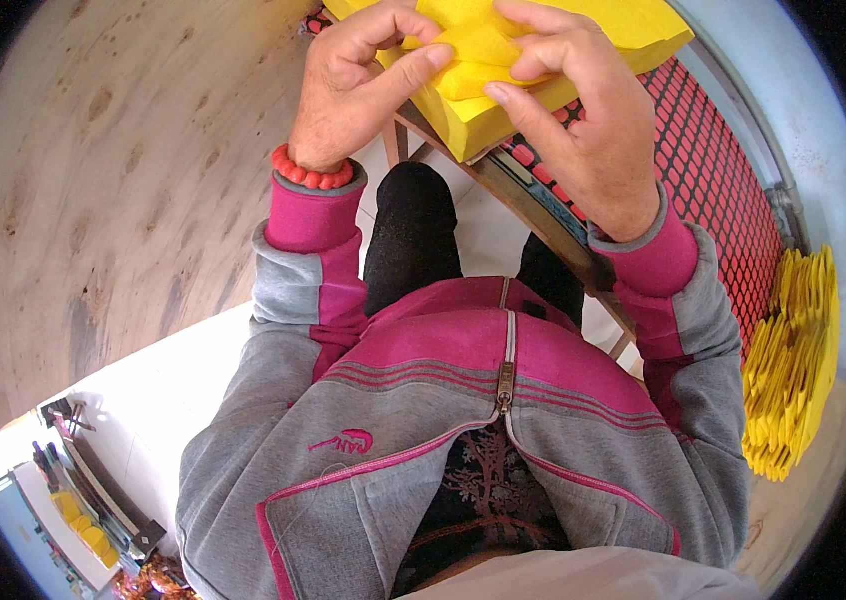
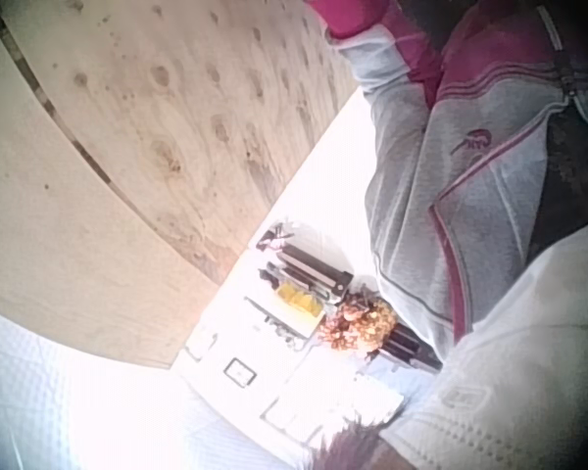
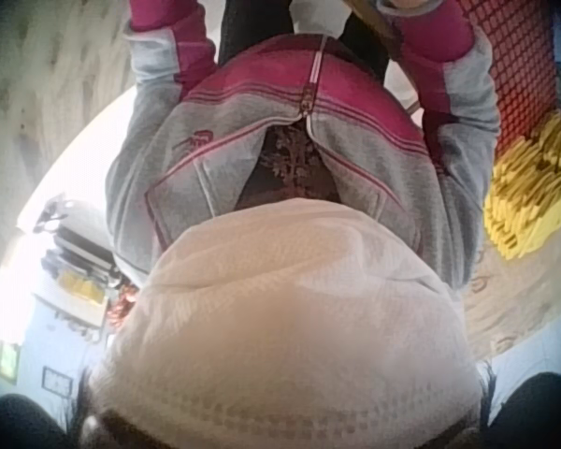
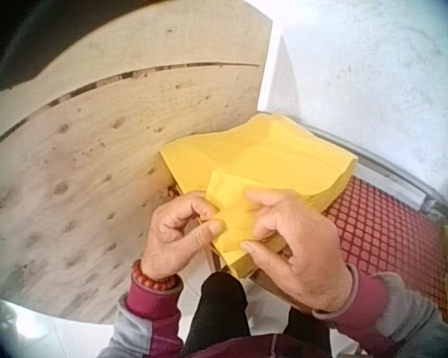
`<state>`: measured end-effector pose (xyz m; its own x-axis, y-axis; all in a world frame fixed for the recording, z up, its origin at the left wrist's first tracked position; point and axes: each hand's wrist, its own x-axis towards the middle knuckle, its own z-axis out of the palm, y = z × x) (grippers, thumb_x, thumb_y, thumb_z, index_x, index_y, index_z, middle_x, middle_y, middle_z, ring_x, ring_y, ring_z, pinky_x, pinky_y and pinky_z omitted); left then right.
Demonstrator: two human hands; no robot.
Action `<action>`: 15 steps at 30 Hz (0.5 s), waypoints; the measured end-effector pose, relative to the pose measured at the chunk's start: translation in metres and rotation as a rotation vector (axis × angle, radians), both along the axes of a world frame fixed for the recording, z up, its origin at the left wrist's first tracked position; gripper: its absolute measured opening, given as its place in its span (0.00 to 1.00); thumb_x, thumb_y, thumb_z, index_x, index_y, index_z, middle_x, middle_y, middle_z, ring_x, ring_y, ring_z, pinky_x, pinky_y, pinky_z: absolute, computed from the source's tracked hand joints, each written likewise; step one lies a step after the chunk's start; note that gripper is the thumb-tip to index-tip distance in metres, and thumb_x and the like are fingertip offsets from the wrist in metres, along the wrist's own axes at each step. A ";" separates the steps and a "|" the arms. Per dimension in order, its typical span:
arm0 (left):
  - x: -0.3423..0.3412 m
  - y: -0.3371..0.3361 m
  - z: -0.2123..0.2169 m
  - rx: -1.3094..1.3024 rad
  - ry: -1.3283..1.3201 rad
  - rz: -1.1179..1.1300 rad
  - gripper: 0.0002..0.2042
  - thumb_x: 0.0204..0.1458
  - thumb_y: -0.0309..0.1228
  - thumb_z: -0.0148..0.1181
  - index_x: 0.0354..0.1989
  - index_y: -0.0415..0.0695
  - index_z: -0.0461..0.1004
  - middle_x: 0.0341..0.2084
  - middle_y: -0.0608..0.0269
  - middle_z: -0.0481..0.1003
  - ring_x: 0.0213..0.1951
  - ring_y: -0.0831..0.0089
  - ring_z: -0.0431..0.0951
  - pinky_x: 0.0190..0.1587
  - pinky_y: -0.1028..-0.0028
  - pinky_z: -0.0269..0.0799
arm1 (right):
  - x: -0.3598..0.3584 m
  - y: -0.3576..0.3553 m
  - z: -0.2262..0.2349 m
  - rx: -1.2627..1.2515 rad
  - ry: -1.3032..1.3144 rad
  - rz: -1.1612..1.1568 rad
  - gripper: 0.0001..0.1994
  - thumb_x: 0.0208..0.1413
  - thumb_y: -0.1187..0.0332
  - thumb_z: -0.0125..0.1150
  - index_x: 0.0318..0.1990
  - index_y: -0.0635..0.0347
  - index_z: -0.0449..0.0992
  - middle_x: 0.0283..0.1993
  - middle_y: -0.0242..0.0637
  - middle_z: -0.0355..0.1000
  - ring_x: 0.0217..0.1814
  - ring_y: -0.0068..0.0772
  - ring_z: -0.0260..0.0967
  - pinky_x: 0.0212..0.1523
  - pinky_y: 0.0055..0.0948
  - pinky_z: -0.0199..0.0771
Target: The person folds yellow paper sheets by hand on a patterned table, repeatedly folding edges and stacking completed pieces. The person handles the paper one at a time, aligning edges and pressing folds before placing finished sheets into a growing stack.
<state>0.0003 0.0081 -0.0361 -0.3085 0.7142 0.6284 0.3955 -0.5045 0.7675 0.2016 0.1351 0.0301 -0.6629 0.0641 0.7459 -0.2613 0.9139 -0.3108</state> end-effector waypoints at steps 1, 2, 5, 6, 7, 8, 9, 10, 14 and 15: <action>0.001 0.000 0.000 0.000 -0.053 0.008 0.04 0.61 0.23 0.63 0.43 0.38 0.76 0.39 0.68 0.78 0.43 0.79 0.77 0.49 0.77 0.72 | 0.001 -0.001 0.001 0.020 -0.005 -0.021 0.11 0.50 0.76 0.71 0.39 0.64 0.75 0.54 0.55 0.76 0.47 0.50 0.78 0.47 0.33 0.78; 0.003 0.001 -0.001 0.008 -0.071 0.016 0.04 0.61 0.22 0.63 0.43 0.38 0.76 0.39 0.68 0.78 0.43 0.80 0.77 0.47 0.77 0.73 | 0.002 -0.001 0.002 0.034 -0.025 -0.042 0.10 0.51 0.76 0.70 0.38 0.64 0.75 0.54 0.56 0.75 0.47 0.49 0.79 0.47 0.33 0.78; 0.005 0.003 -0.002 0.033 -0.109 0.038 0.05 0.61 0.21 0.62 0.43 0.38 0.75 0.39 0.67 0.79 0.41 0.80 0.78 0.45 0.78 0.74 | 0.003 -0.003 0.004 0.032 -0.083 -0.063 0.08 0.52 0.75 0.69 0.37 0.65 0.76 0.57 0.57 0.75 0.47 0.48 0.79 0.47 0.34 0.79; 0.005 0.004 -0.003 0.041 -0.110 0.045 0.05 0.61 0.21 0.62 0.43 0.38 0.75 0.39 0.66 0.79 0.41 0.80 0.78 0.44 0.79 0.74 | 0.003 -0.003 0.003 0.003 -0.101 -0.043 0.07 0.52 0.74 0.69 0.37 0.65 0.77 0.57 0.57 0.74 0.48 0.47 0.79 0.47 0.34 0.79; 0.004 0.005 -0.004 0.050 -0.111 0.052 0.05 0.61 0.21 0.62 0.43 0.38 0.75 0.39 0.66 0.79 0.41 0.80 0.78 0.44 0.79 0.75 | 0.003 -0.004 0.003 -0.009 -0.120 -0.041 0.07 0.53 0.74 0.68 0.36 0.65 0.77 0.58 0.57 0.74 0.48 0.47 0.79 0.48 0.35 0.79; 0.004 0.006 -0.005 0.073 -0.111 0.061 0.05 0.61 0.21 0.62 0.44 0.38 0.75 0.39 0.65 0.79 0.41 0.80 0.78 0.44 0.79 0.75 | 0.002 -0.004 0.003 -0.021 -0.140 -0.039 0.06 0.53 0.74 0.68 0.36 0.65 0.78 0.58 0.58 0.74 0.48 0.47 0.79 0.48 0.35 0.78; 0.003 0.007 -0.007 0.096 -0.110 0.069 0.05 0.61 0.20 0.62 0.44 0.38 0.75 0.39 0.65 0.79 0.41 0.80 0.78 0.43 0.80 0.75 | 0.003 -0.004 0.002 -0.016 -0.161 -0.055 0.06 0.54 0.74 0.68 0.36 0.65 0.78 0.58 0.58 0.74 0.48 0.47 0.79 0.48 0.35 0.78; 0.002 0.008 -0.009 0.119 -0.110 0.077 0.05 0.61 0.20 0.62 0.44 0.38 0.75 0.39 0.65 0.79 0.41 0.80 0.78 0.43 0.80 0.75 | 0.001 -0.003 0.001 -0.002 -0.155 -0.057 0.06 0.54 0.74 0.68 0.36 0.65 0.78 0.58 0.58 0.74 0.48 0.47 0.79 0.48 0.35 0.78; 0.000 0.005 -0.010 0.097 -0.073 0.071 0.05 0.61 0.20 0.60 0.44 0.37 0.77 0.42 0.64 0.79 0.44 0.77 0.78 0.47 0.77 0.74 | -0.001 -0.002 -0.001 0.049 -0.093 -0.043 0.06 0.53 0.75 0.68 0.36 0.65 0.77 0.57 0.59 0.75 0.48 0.49 0.78 0.48 0.34 0.78; -0.001 0.004 -0.008 0.088 -0.055 0.064 0.05 0.61 0.19 0.60 0.44 0.37 0.77 0.43 0.63 0.79 0.45 0.76 0.78 0.49 0.76 0.74 | -0.001 -0.002 -0.001 0.038 -0.100 -0.055 0.06 0.53 0.75 0.68 0.36 0.65 0.77 0.57 0.59 0.75 0.48 0.49 0.78 0.47 0.34 0.78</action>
<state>-0.0003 0.0122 -0.0445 -0.3872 0.6348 0.6687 0.3876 -0.5460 0.7427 0.2011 0.1335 0.0288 -0.7306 0.0758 0.6786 -0.1794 0.9376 -0.2978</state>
